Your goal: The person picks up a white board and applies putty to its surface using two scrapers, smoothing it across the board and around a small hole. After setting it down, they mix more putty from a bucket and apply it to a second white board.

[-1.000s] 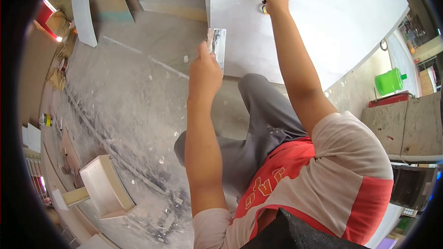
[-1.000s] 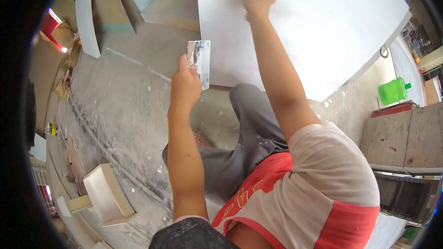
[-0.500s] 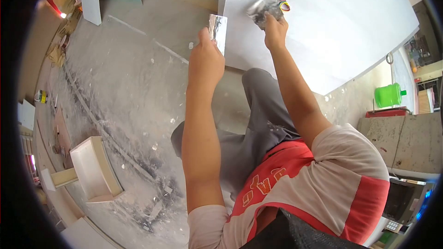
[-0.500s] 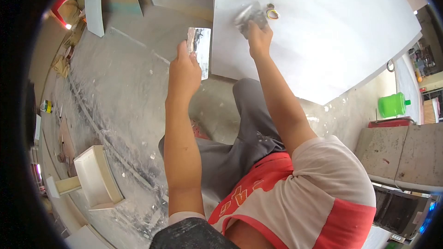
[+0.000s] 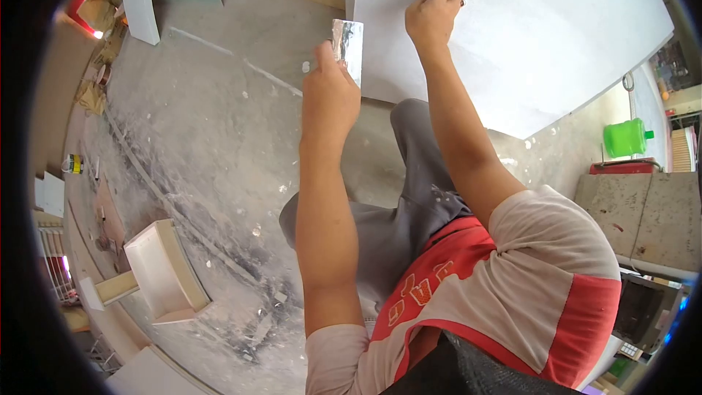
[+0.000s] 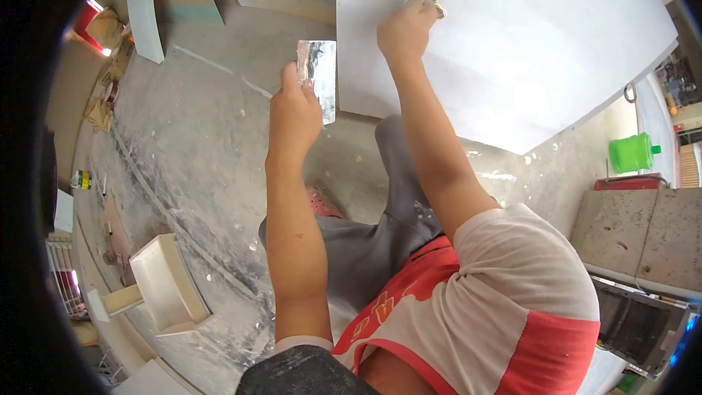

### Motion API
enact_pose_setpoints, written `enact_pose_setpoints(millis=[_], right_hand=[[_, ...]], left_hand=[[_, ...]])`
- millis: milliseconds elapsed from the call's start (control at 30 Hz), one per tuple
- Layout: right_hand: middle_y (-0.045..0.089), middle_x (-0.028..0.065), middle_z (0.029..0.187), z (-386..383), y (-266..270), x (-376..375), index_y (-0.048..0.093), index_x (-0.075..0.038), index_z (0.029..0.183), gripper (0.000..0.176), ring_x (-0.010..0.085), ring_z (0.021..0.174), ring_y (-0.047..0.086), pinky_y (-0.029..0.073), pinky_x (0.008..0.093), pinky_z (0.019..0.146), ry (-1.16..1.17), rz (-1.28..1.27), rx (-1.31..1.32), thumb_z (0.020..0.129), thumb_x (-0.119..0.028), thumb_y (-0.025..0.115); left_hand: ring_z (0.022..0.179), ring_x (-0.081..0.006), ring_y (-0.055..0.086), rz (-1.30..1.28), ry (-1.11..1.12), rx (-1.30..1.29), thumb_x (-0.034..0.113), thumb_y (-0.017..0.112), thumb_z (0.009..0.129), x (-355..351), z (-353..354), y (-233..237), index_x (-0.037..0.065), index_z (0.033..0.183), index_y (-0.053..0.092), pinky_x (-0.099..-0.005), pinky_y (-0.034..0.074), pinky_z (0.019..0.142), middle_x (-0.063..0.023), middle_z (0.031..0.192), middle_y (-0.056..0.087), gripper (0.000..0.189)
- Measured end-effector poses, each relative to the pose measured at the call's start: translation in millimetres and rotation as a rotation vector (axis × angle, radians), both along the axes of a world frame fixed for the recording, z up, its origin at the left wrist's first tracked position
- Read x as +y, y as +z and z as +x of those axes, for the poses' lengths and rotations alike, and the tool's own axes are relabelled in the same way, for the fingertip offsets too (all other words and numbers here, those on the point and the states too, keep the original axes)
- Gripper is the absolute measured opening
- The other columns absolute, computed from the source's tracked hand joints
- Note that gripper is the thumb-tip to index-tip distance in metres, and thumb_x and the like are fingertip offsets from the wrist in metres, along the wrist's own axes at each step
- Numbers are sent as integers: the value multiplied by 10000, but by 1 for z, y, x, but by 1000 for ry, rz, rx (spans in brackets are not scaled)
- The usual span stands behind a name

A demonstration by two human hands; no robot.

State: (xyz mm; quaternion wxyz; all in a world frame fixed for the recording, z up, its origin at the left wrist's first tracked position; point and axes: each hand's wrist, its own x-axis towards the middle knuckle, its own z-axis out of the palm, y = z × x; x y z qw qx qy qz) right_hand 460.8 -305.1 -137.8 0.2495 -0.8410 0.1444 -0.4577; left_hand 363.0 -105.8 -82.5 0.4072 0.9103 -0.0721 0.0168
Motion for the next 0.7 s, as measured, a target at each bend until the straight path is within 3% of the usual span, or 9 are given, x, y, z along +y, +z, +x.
enact_pose_setpoints(millis=[100,300,400,433,533,633,700], right_hand=[[419,323,1115,25,-10,6,388,134,1218,526,445,1027,451,415,473,879,-42,-30,-12,767,-82,553],[432,308,1152,46,-31,51,394,150,1210,546,448,1067,433,440,456,859,55,-58,-8,738,-31,601],[438,248,1198,36,2,81,401,95,1259,534,419,1083,442,438,442,872,347,791,196,816,-134,590],[484,195,1198,53,-18,87,411,21,1297,495,384,1080,485,433,428,883,249,559,273,902,-261,507],[549,173,1147,67,-56,100,460,-24,1274,419,331,1055,542,446,414,876,113,-255,268,943,-277,421],[449,261,1181,71,-64,106,413,75,1262,570,388,1093,469,467,467,841,368,-123,508,752,-103,591],[436,205,1268,62,-64,94,388,-14,1335,641,351,1162,462,472,444,860,479,-13,682,792,-255,629]], left_hand=[[907,-443,597,20,3,24,98,390,936,-5,3,-2,20,1185,368,-511,468,756,-291,952,617,261],[915,-435,602,60,185,27,78,399,918,12,10,-12,-17,1199,375,-499,473,782,-282,972,622,298],[921,-430,603,80,293,44,65,406,908,26,9,-3,-35,1194,378,-489,478,793,-279,976,624,305],[936,-422,604,97,317,52,72,405,914,30,7,1,-35,1197,383,-480,481,801,-280,988,621,303],[953,-413,604,49,377,86,81,399,923,43,2,3,-35,1199,388,-469,484,807,-277,1017,615,299],[955,-409,606,-10,406,59,91,390,933,50,-3,2,-34,1211,384,-464,486,808,-267,1042,613,305],[974,-405,603,-75,432,29,103,400,936,49,-6,4,-32,1224,379,-458,485,819,-266,1068,605,319]])
